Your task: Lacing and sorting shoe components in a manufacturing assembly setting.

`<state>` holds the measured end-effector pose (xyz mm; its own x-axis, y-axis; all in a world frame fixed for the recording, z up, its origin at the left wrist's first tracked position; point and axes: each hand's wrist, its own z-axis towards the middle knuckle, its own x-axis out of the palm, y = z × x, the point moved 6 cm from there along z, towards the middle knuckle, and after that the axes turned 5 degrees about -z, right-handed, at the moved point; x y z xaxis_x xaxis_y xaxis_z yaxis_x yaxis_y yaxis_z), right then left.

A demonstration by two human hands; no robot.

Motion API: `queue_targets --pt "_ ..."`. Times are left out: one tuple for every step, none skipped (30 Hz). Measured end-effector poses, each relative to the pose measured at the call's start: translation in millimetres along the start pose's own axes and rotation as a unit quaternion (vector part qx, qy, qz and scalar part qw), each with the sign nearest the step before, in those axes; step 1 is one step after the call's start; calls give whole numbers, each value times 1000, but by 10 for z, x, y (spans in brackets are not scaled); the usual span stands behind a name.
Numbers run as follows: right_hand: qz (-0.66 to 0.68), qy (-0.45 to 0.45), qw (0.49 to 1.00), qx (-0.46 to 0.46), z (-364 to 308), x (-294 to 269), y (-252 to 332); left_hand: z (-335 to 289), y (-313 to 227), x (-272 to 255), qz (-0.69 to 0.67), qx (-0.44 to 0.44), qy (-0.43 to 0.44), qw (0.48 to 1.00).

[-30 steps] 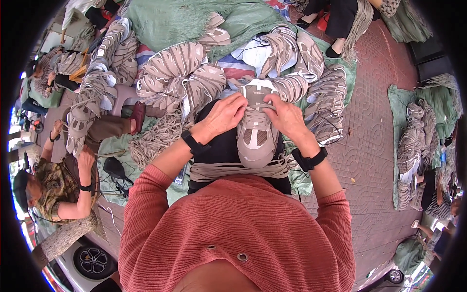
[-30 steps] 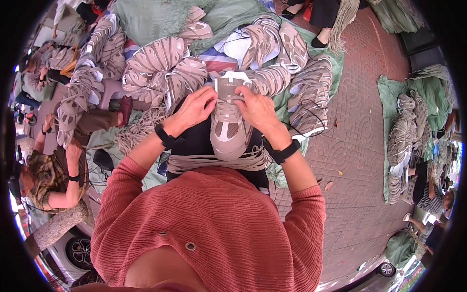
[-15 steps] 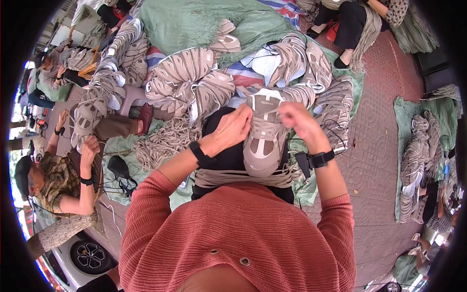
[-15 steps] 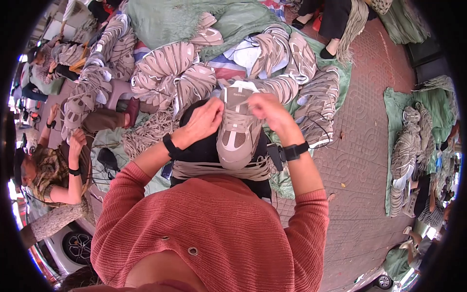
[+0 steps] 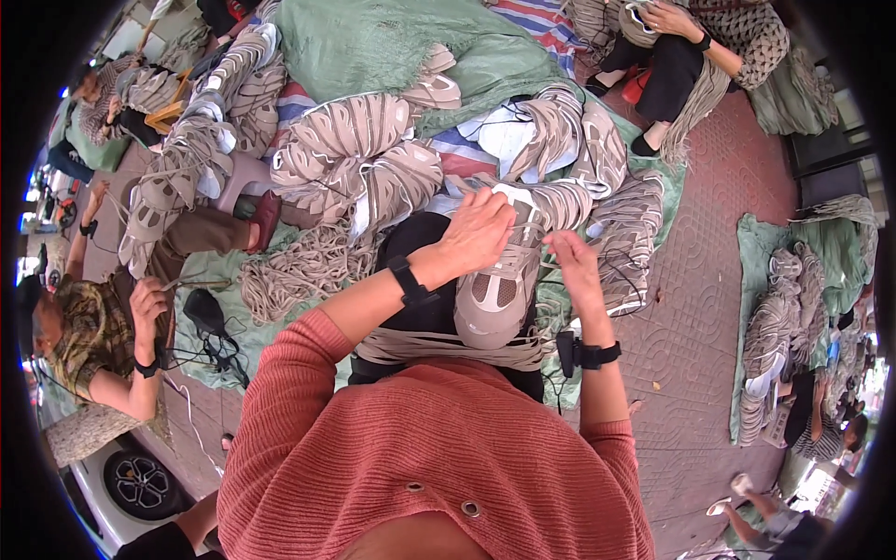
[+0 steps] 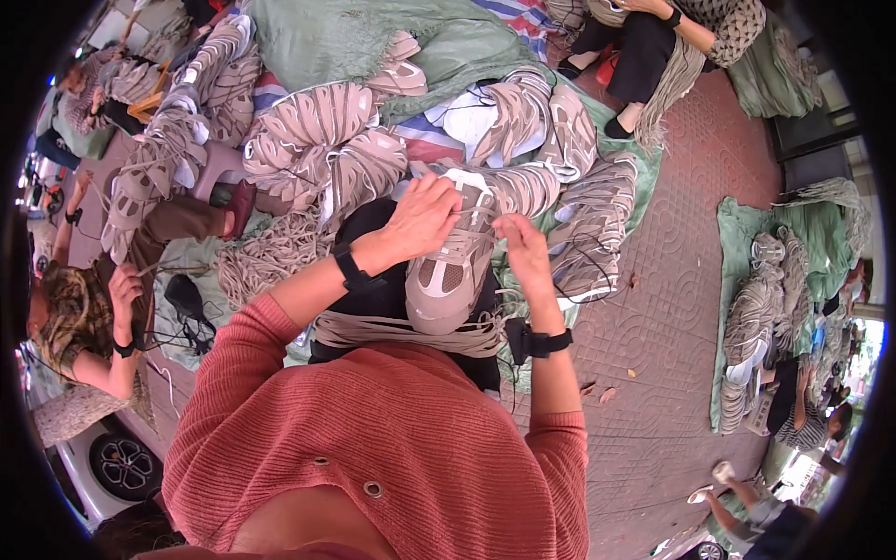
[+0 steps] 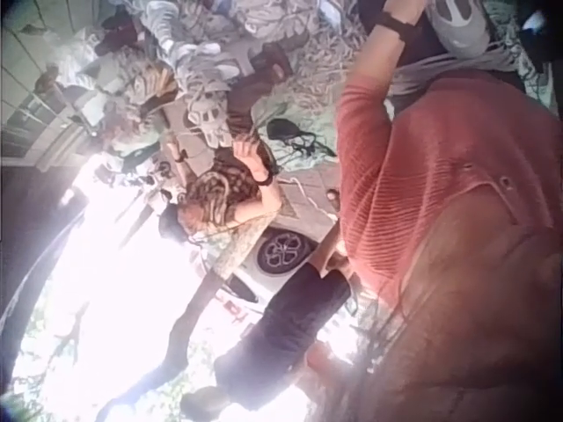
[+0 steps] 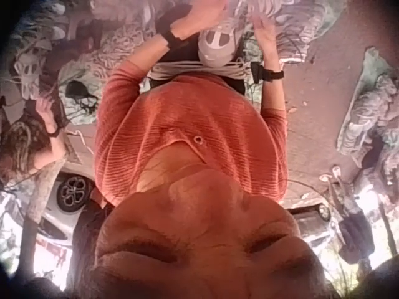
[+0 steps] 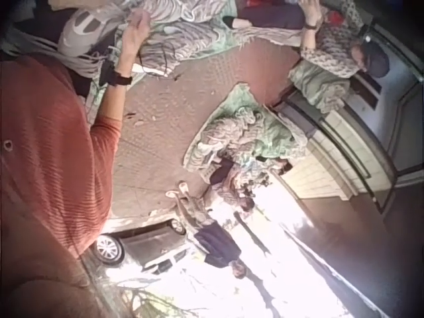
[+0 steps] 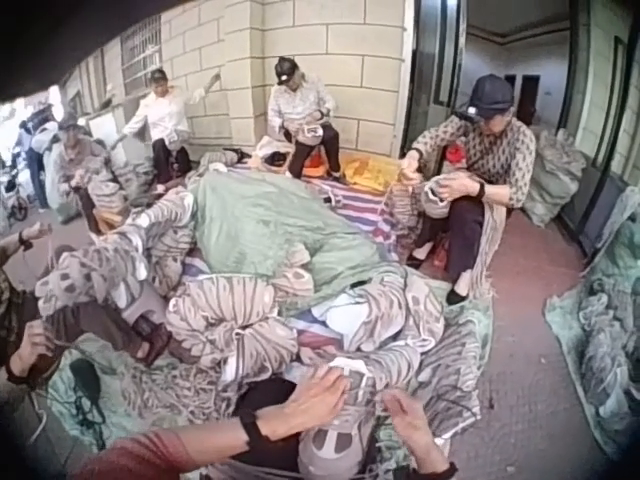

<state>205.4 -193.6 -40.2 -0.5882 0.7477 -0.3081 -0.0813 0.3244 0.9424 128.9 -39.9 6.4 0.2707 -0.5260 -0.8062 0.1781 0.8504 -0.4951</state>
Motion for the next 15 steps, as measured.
queue_targets --pt "-2 1 1000 -1 2 56 17 39 -22 19 -1 -1 -3 1000" --pt "-17 -9 998 -54 11 95 71 73 -26 50 -3 -15 10 1000" --pt "-31 -19 994 -106 9 112 119 93 -17 67 -4 -30 23 999" --pt "-28 -5 996 -90 14 168 101 79 31 68 -1 -32 24 999" --pt "-24 -3 996 -90 16 174 104 49 164 92 -153 -110 31 982" --pt "-73 21 992 -102 18 191 120 -8 277 138 -298 -185 36 936" --pt "-120 38 986 -108 -10 184 116 -60 264 95 -547 -287 46 785" --pt "-117 37 986 -113 -32 178 178 -128 349 -44 -639 -269 4 721" --pt "-109 35 987 -109 -38 165 191 -257 513 -184 -703 -287 -45 649" --pt "-35 82 995 -52 -34 174 123 -427 722 -341 -742 -286 -106 597" --pt "41 127 991 7 -60 195 68 -532 836 -616 -728 -262 -147 616" --pt "74 141 987 33 -97 205 141 -712 1035 -877 -697 -256 -190 643" --pt "83 137 987 35 -114 190 159 -966 1267 -1097 -670 -279 -248 642" --pt "95 158 982 44 -122 204 144 -1255 1479 -1268 -607 -325 -300 660" --pt "106 180 977 52 -121 221 123 -1549 1688 -1432 -539 -366 -349 673"
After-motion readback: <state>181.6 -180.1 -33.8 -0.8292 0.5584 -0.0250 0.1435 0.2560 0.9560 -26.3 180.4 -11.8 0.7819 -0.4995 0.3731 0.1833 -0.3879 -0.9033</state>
